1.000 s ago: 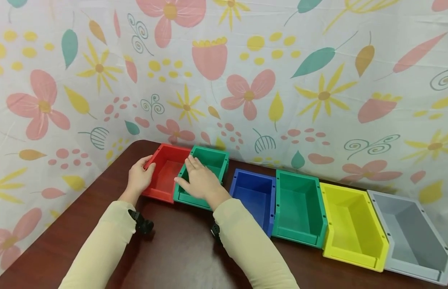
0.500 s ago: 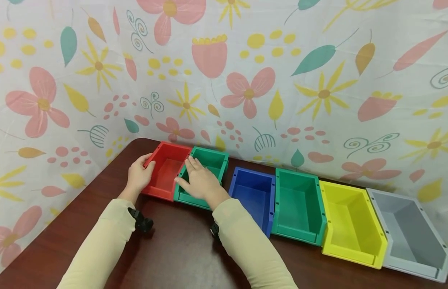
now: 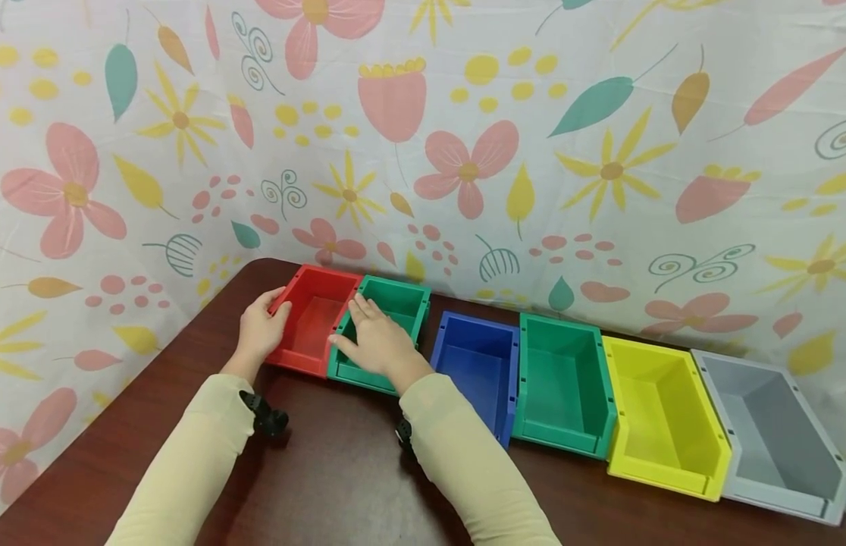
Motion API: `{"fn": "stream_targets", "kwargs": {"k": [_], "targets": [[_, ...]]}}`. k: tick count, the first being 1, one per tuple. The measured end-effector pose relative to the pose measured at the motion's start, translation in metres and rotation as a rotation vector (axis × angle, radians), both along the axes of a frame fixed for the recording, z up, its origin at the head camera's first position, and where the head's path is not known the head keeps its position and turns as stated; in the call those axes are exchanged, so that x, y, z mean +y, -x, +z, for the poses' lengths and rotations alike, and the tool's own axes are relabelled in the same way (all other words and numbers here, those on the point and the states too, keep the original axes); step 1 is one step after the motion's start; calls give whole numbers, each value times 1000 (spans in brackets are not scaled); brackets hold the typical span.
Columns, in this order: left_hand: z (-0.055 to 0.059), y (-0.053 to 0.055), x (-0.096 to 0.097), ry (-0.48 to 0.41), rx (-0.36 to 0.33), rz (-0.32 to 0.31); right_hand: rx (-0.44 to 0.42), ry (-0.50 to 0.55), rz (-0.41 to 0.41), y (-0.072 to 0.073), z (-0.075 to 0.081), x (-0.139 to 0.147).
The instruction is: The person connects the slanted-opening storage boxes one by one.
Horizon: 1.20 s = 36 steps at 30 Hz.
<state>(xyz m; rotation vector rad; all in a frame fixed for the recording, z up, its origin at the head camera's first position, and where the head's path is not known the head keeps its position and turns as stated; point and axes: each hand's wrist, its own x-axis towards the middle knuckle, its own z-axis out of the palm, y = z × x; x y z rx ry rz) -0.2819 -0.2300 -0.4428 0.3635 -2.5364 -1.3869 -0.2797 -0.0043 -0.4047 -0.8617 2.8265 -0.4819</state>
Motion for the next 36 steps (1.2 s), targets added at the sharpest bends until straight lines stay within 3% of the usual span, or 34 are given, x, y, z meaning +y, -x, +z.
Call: {"fn": "stream_targets", "kwargs": {"k": [18,24,29,33,36], "targets": [[14,2,5,3,12,-15,38,-96,-36,-5,13,2],[7,1,2,24,-8,-19,0,-83,-15,-1,10,2],[3,-2,3,138,-19,1,-70,22,-24,-2,10,12],[9,-5,9,346,-7,37,-60,104,-48,-3,17,24],[15,-6,15,451,2,46,-55,140,-52,-4,23,33]]}}
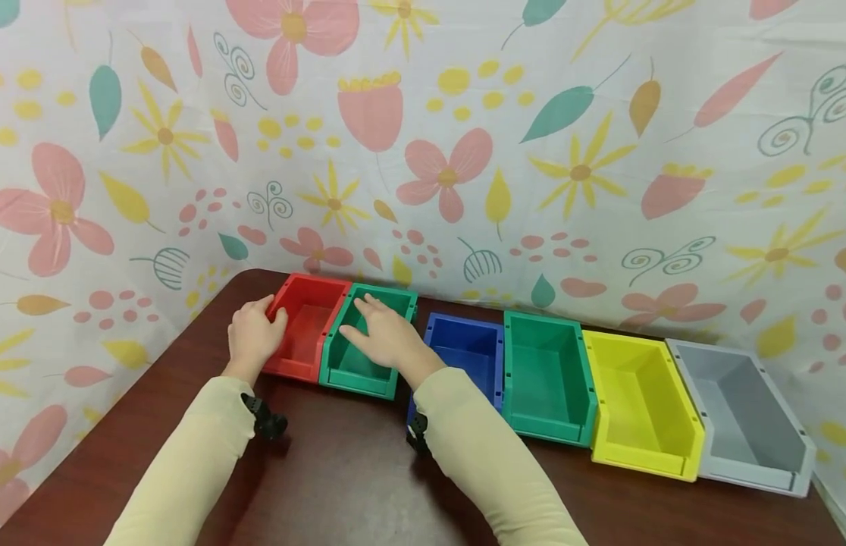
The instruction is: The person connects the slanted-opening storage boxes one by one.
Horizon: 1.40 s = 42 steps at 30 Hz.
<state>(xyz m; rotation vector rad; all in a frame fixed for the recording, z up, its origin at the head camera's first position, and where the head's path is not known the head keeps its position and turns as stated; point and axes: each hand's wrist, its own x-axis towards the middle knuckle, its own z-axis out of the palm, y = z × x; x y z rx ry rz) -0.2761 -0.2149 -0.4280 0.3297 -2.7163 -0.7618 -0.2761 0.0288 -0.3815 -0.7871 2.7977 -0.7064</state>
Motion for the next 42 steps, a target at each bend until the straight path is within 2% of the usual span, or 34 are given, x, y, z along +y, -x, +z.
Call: {"fn": "stream_targets", "kwargs": {"k": [4,7,10,14,21,25,28,34,42], "targets": [[7,-1,11,19,45,-46,6,29,1,-1,5,13],[12,-2,22,15,99,-113,9,56,1,-2,7,24],[16,-2,33,-20,118,-181,5,87,1,-4,9,35],[19,-2,48,-107,65,-251,-4,108,-11,-8,9,50],[24,-2,70,-233,-88,-334,-2,125,-43,-14,11,73],[23,0,80,-254,-153,-344,-23,121,-64,-15,14,83],[21,3,85,-259,-168,-333,-27,118,-88,-18,16,91],[19,1,91,-289,-152,-288,-38,145,-135,-25,22,108],[14,-4,90,-299,-115,-267,-83,188,-213,-32,35,143]]}}
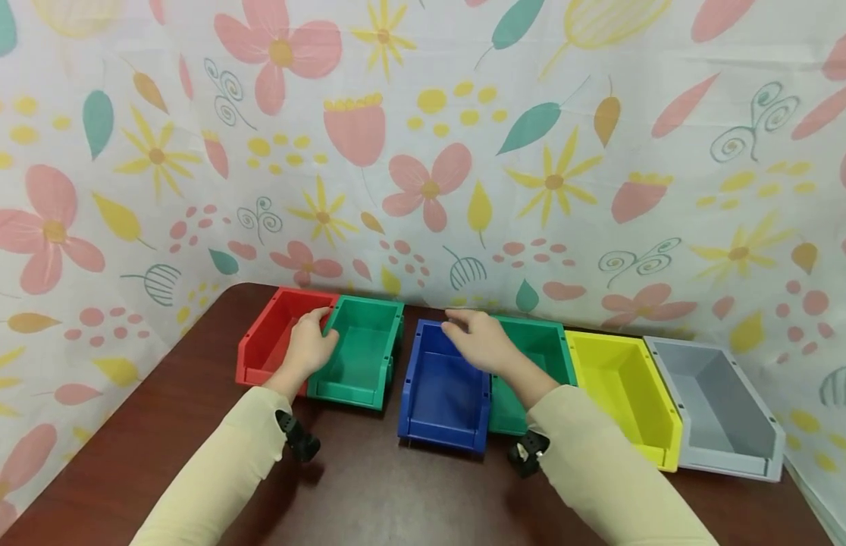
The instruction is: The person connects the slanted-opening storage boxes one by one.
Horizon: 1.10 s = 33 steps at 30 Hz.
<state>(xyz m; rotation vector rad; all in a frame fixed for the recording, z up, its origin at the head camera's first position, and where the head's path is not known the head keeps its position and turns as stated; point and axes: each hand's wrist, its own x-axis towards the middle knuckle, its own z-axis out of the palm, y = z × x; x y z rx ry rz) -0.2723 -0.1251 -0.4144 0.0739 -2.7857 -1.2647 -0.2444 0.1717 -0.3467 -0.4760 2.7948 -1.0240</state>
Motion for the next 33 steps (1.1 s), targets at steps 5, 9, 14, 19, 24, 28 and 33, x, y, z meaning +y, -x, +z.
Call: {"fn": "stream_targets", "kwargs": {"k": [5,9,14,19,24,28,33], "targets": [[-3,-3,-3,-2,-13,32,-173,128,-82,-6,5,21],[-3,-6,-4,1,-32,51,-310,199,-152,-13,7,32],[-1,-6,-8,15,-14,52,-391,234,-187,-21,9,41],[-1,-7,-12,9,9,52,-482,299,-208,-31,13,43],[-3,-6,-11,-14,40,62,-537,325,-225,-38,15,42],[-4,-5,-9,-33,63,78,-528,335,-234,-39,17,41],[-6,-4,-7,-43,69,90,-538,350,-238,-39,17,38]]}}
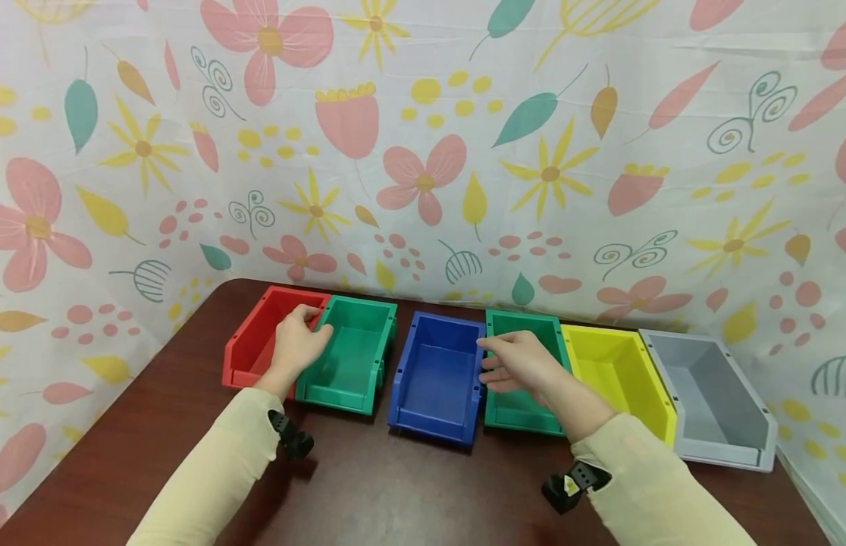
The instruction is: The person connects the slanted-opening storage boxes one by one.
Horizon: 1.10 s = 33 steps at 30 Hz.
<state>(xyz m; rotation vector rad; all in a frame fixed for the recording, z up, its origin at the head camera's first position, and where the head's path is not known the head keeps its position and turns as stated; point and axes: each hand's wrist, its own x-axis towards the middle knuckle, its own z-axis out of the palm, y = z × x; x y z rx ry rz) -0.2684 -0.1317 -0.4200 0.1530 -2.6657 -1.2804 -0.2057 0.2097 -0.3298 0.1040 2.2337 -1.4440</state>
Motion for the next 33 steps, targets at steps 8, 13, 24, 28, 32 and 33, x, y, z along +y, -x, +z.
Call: {"fn": "stream_targets", "kwargs": {"k": [8,13,24,28,32,33], "targets": [[-3,0,2,-16,3,-12,8,13,-46,7,-4,-11],[-5,2,2,-36,12,-5,94,12,-76,9,-13,-17],[-9,4,0,-56,21,2,141,-213,-80,21,-40,-42],[-8,4,-1,-75,33,8,192,-333,-79,27,-46,-48],[-8,4,-3,-66,40,24,208,-354,-102,29,-49,-51],[-9,3,-3,-54,40,20,211,-348,-108,29,-50,-51]]}}
